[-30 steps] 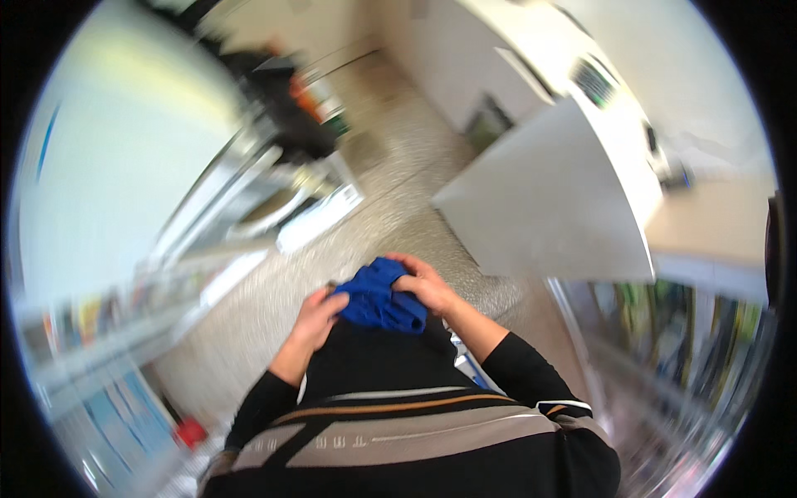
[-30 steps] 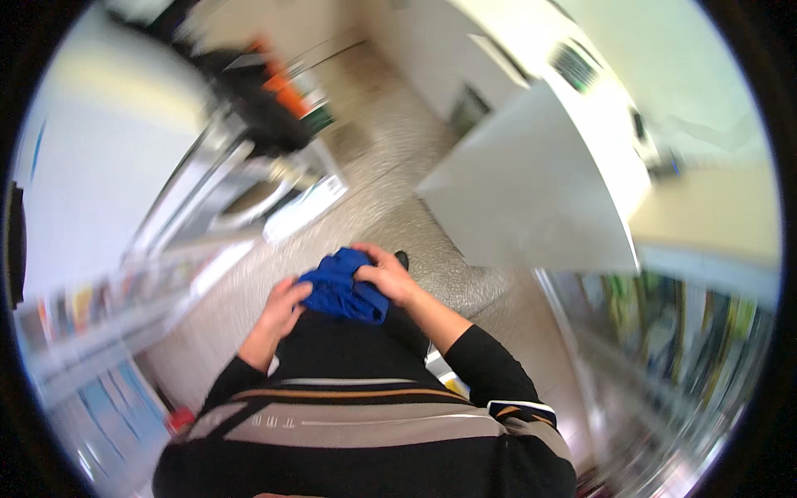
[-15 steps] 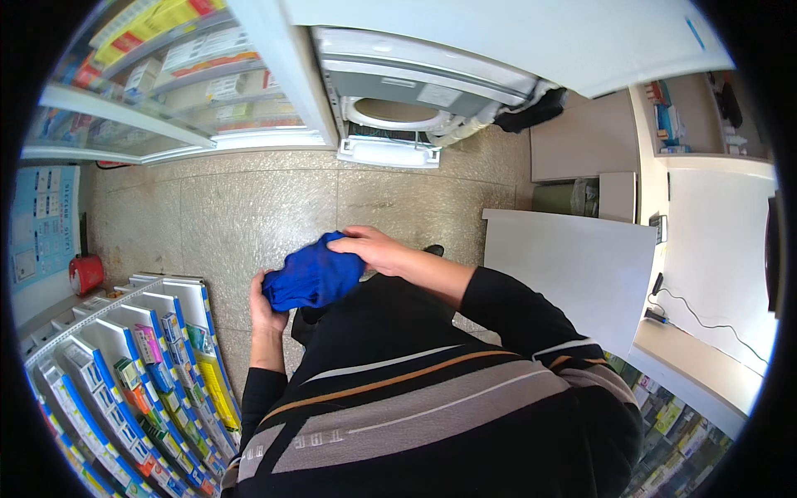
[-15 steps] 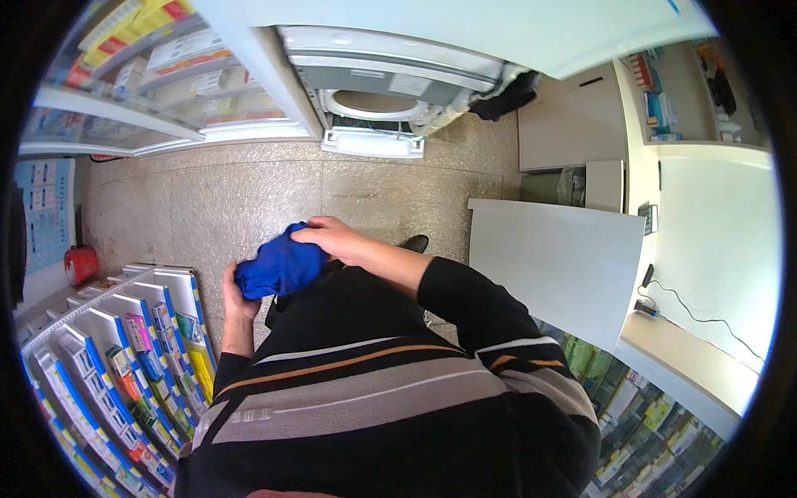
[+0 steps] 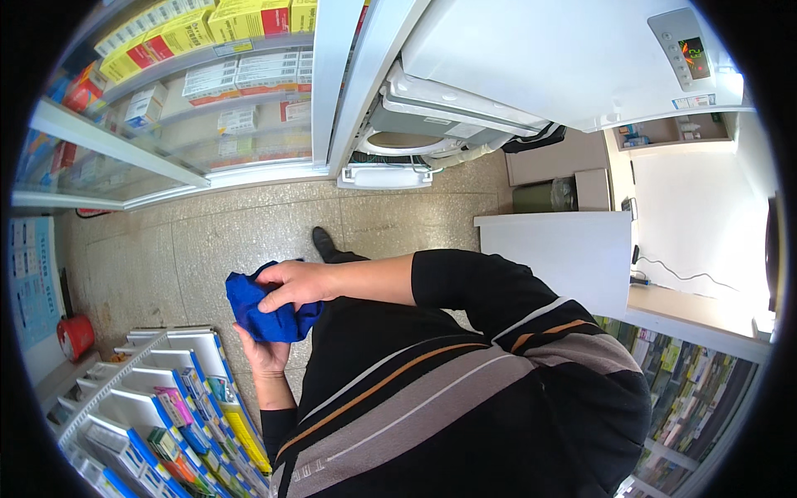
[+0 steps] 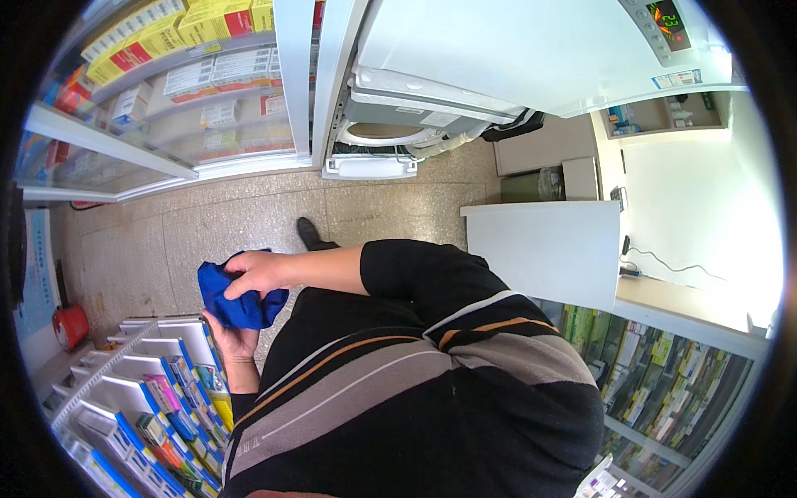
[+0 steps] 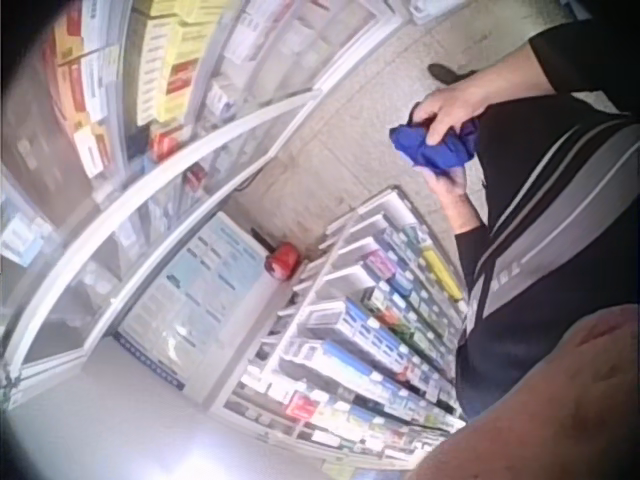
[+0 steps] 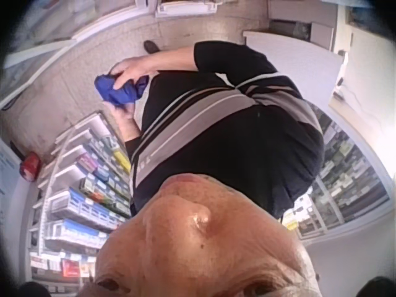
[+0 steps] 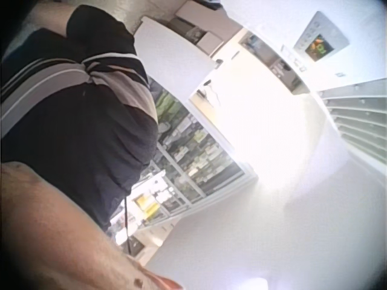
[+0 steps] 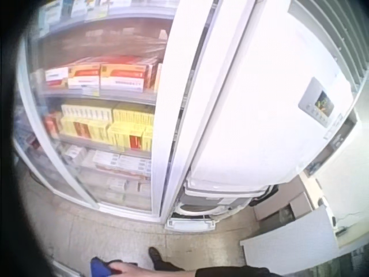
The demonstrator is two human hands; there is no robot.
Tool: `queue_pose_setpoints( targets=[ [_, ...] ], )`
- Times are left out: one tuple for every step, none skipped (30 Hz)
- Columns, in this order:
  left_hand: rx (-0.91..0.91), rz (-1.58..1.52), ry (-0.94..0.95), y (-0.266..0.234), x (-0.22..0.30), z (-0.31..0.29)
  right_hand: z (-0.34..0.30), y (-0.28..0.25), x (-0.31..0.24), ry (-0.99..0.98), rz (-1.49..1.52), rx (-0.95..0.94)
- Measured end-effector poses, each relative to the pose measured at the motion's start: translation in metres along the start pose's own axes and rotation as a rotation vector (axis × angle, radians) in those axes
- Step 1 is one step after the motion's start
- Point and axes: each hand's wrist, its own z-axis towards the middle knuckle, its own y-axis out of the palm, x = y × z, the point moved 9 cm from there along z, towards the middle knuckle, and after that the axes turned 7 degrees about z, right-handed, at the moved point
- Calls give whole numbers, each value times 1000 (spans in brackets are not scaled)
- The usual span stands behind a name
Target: The person kneels on the floor and wipes the interior components of a disassembled white appliance with a blue cloth. They clean the plastic housing, internal fan, and surrounding areas, then place the cloth on the floor.
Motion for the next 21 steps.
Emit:
queue_pose_setpoints(
  targets=[
    [10, -26, 21, 2, 7, 7, 6, -4, -1, -4, -55, -21],
    [49, 82, -3, -3, 12, 15, 14, -6, -4, -38, -102, -60],
    [95, 154, -31, -11, 17, 23, 24, -12, -2, -36, -152, -62],
    [152, 238, -60, -21, 24, 30, 35, -17, 7, 27, -139, -32],
    [303, 162, -121, -41, 30, 30, 47, -23, 11, 41, -121, -3],
    [305, 165, -99, -48, 43, 34, 60, -30, 13, 42, -112, 52],
    [290, 239, -94, -53, 57, 35, 73, -32, 11, 2, -197, 87],
    [265, 191, -107, -57, 65, 41, 86, -38, 7, -26, -321, 165],
    [240, 154, -173, -61, 73, 44, 100, -34, 3, -36, -352, 174],
    [235, 278, -158, -69, 88, 50, 108, -31, -3, -90, -406, 181],
    [300, 360, -168, -85, 107, 53, 121, -22, -3, -48, -419, 130],
    [320, 326, -181, -98, 121, 58, 137, -12, -4, 4, -456, 79],
    [426, 255, -186, -120, 136, 64, 149, -5, -7, 21, -395, 73],
    [375, 283, -168, -130, 153, 71, 161, 0, -8, 71, -344, 73],
    [361, 290, -166, -141, 169, 81, 174, 0, -16, 68, -322, 112],
    [350, 301, -164, -153, 184, 89, 186, 2, -19, 103, -302, 156],
    [334, 302, -156, -163, 202, 95, 200, 6, -24, 115, -248, 181],
    [310, 303, -147, -171, 223, 101, 216, 15, -31, 87, -236, 218],
    [277, 301, -138, -174, 243, 110, 230, 23, -39, 53, -227, 253],
    [242, 298, -116, -176, 270, 114, 244, 33, -47, 20, -217, 282],
    [209, 286, -99, -175, 296, 118, 259, 50, -56, -75, -179, 311]
  ],
)
